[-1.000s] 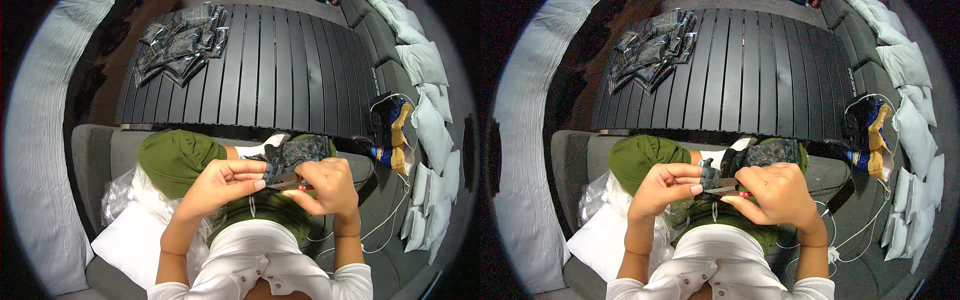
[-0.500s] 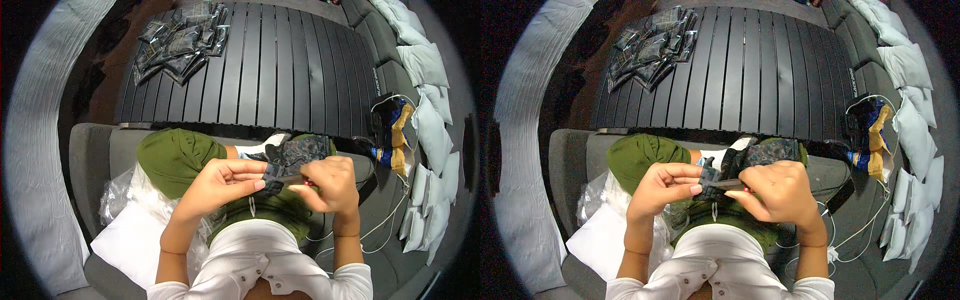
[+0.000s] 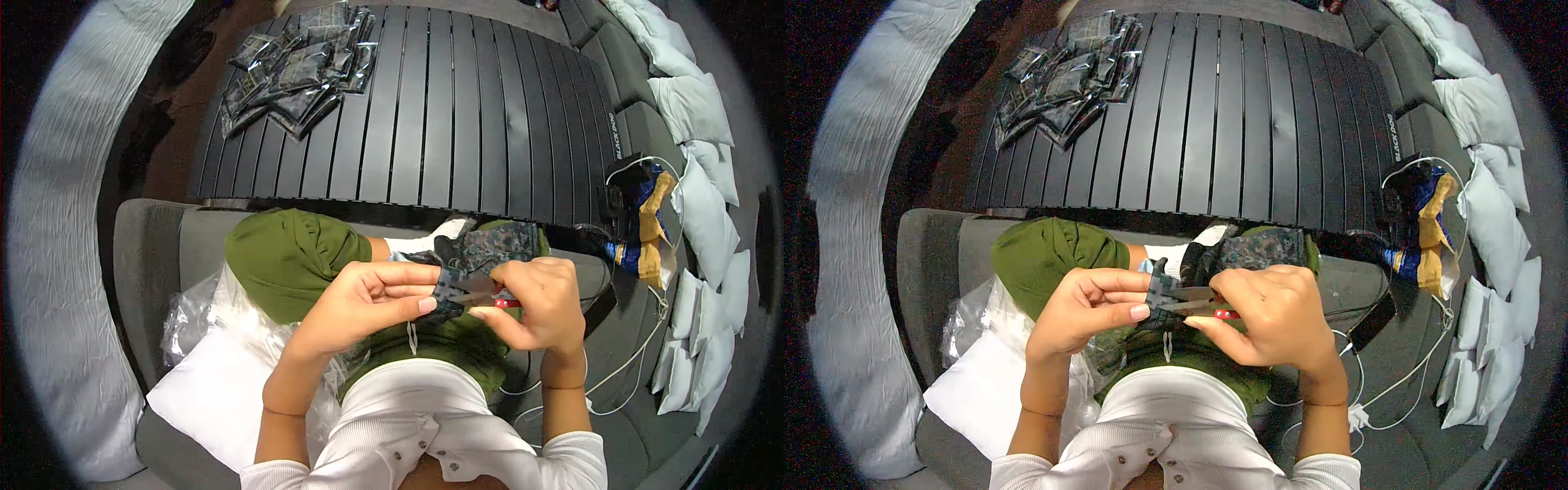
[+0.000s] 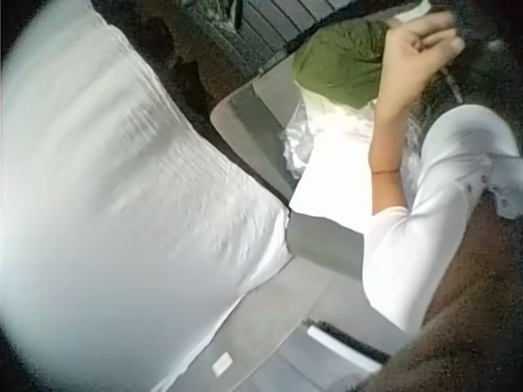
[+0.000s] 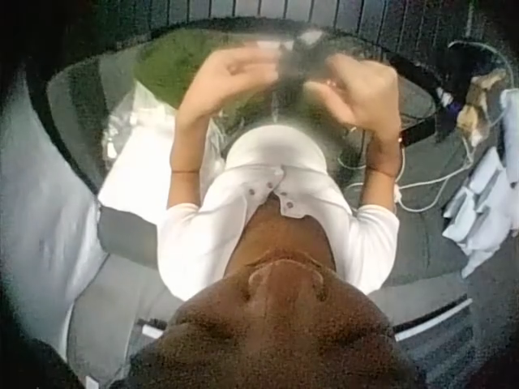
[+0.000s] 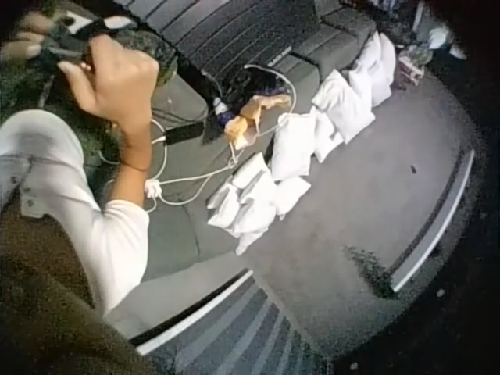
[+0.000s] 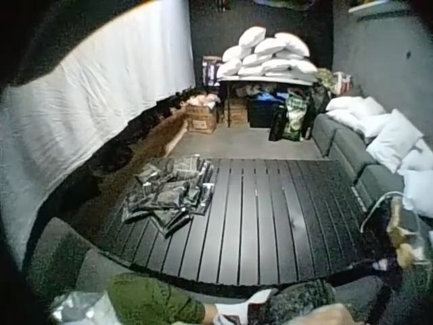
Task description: Trimming loose threads from a camouflage garment with a utility cutter and folding it neatly for packaging.
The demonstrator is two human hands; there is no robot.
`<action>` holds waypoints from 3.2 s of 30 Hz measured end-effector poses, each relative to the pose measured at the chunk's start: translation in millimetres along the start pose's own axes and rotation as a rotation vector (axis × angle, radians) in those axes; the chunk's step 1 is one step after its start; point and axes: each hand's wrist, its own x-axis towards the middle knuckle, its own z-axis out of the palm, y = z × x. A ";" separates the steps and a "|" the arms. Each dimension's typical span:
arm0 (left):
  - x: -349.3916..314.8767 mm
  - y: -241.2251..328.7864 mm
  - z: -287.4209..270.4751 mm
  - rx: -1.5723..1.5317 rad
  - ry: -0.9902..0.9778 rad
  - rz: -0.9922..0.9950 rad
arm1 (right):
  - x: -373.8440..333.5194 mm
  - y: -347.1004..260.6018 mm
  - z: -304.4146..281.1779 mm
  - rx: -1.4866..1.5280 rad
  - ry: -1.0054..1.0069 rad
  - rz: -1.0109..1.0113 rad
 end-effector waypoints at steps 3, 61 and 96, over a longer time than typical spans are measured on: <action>-0.8 -0.1 -0.5 0.019 -0.010 -0.020 | 2.2 -2.6 -0.4 -0.006 -0.029 -0.043; -1.3 3.0 3.1 0.076 -0.072 -0.072 | -2.5 -10.5 -7.0 -0.081 0.004 -0.126; -2.7 -0.9 7.6 0.128 -0.089 0.047 | -14.6 -8.3 -14.9 -0.103 0.023 -0.068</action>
